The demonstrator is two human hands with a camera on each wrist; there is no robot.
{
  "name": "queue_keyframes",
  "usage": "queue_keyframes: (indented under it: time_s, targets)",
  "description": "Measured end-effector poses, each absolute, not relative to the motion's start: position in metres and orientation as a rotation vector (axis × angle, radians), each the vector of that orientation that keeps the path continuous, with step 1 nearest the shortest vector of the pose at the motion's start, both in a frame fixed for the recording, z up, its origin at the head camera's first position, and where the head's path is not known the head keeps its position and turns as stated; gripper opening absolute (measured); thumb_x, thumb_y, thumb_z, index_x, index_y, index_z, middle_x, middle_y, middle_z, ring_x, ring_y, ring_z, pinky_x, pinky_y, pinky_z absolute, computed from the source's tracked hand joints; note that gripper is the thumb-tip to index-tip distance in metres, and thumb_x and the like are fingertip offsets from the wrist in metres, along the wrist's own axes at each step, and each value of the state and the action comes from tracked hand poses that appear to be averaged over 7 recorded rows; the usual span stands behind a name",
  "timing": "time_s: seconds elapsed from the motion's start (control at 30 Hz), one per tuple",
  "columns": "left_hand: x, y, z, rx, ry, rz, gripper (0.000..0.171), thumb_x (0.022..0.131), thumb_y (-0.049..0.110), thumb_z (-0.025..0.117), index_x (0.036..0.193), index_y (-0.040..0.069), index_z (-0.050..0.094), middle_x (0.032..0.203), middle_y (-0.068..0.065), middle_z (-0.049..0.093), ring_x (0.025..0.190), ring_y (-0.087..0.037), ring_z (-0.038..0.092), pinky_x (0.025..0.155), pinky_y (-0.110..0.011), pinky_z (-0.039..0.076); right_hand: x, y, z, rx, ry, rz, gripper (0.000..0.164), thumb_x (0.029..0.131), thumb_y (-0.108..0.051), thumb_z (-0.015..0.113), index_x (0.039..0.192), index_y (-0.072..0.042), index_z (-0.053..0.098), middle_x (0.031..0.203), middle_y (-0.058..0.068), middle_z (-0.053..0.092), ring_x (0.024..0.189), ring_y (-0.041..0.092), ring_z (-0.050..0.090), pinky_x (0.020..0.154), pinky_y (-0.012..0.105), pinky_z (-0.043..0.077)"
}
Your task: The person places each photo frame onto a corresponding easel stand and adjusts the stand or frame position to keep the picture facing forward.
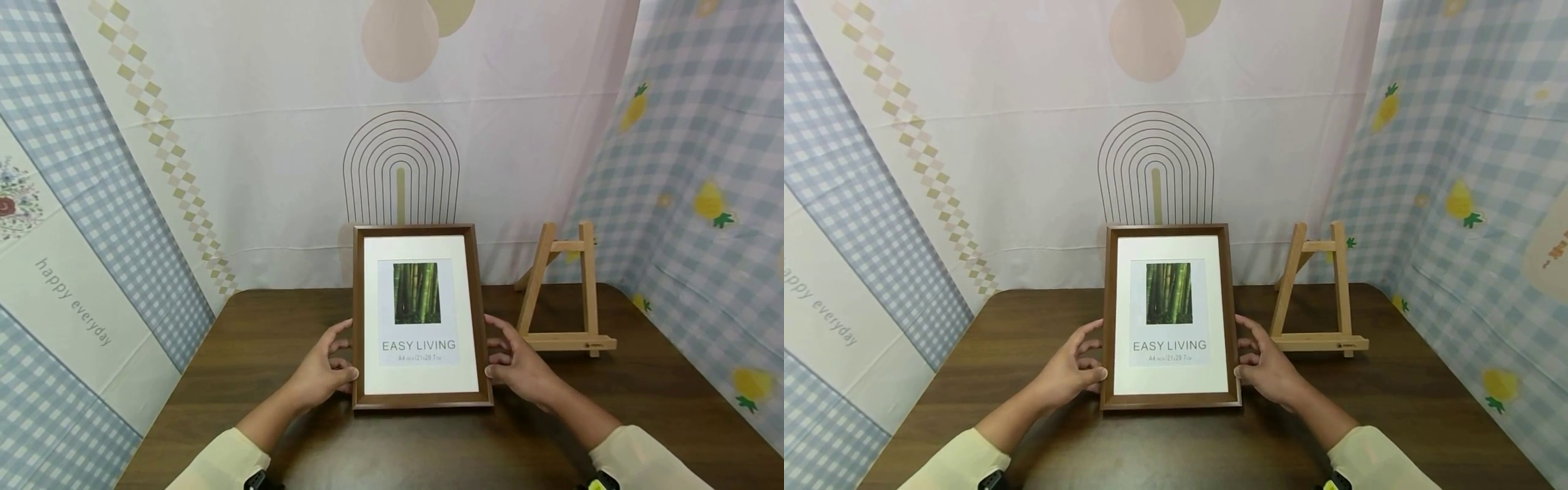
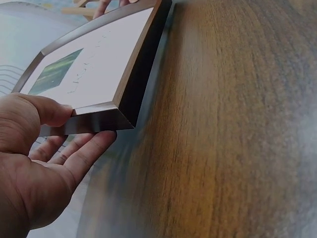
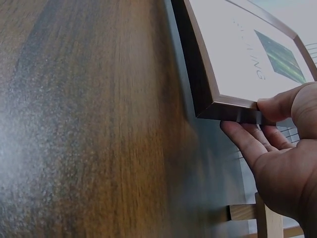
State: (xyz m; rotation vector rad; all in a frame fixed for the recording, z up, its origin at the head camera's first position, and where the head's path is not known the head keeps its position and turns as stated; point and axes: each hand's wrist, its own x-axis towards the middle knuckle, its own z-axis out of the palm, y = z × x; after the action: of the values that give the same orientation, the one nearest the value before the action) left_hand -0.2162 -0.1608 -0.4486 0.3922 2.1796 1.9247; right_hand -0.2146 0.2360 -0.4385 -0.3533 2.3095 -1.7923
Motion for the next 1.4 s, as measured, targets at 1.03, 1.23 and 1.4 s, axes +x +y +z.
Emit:
queue_keyframes:
  time_s: [1.03, 1.23, 1.4]
  targets:
    - [-0.2215, -0.1577, -0.4486, 0.438, 2.297, 1.881, 0.091, 0.090, -0.013, 0.069, 0.160, 0.027, 0.026, 0.147, -0.024, 0.043, 0.090, -0.029, 0.065, 0.068, -0.045, 0.060, -0.2200, 0.2352, -0.4361, -0.380, 2.408, -1.774, 0.092, 0.091, 0.015, 0.062, 0.163, -0.023, 0.019, 0.149, 0.032, 0.036, 0.115, 0.040, 0.058, 0.078, 0.043, 0.058]
    - [-0.2221, -0.1563, -0.4479, 0.467, 2.309, 1.875, 0.091, 0.091, -0.013, 0.068, 0.161, 0.026, 0.025, 0.148, -0.025, 0.041, 0.091, -0.028, 0.065, 0.068, -0.045, 0.060, -0.2215, 0.2374, -0.4366, -0.408, 2.413, -1.780, 0.092, 0.091, 0.015, 0.062, 0.163, -0.023, 0.018, 0.148, 0.032, 0.038, 0.115, 0.040, 0.059, 0.077, 0.041, 0.058]
    - [-0.2216, -0.1558, -0.4465, 0.481, 2.325, 1.861, 0.091, 0.091, -0.014, 0.067, 0.161, 0.025, 0.024, 0.148, -0.025, 0.041, 0.089, -0.026, 0.065, 0.069, -0.048, 0.060, -0.2224, 0.2380, -0.4364, -0.424, 2.421, -1.778, 0.093, 0.091, 0.016, 0.062, 0.163, -0.021, 0.018, 0.147, 0.032, 0.039, 0.116, 0.042, 0.059, 0.079, 0.041, 0.058]
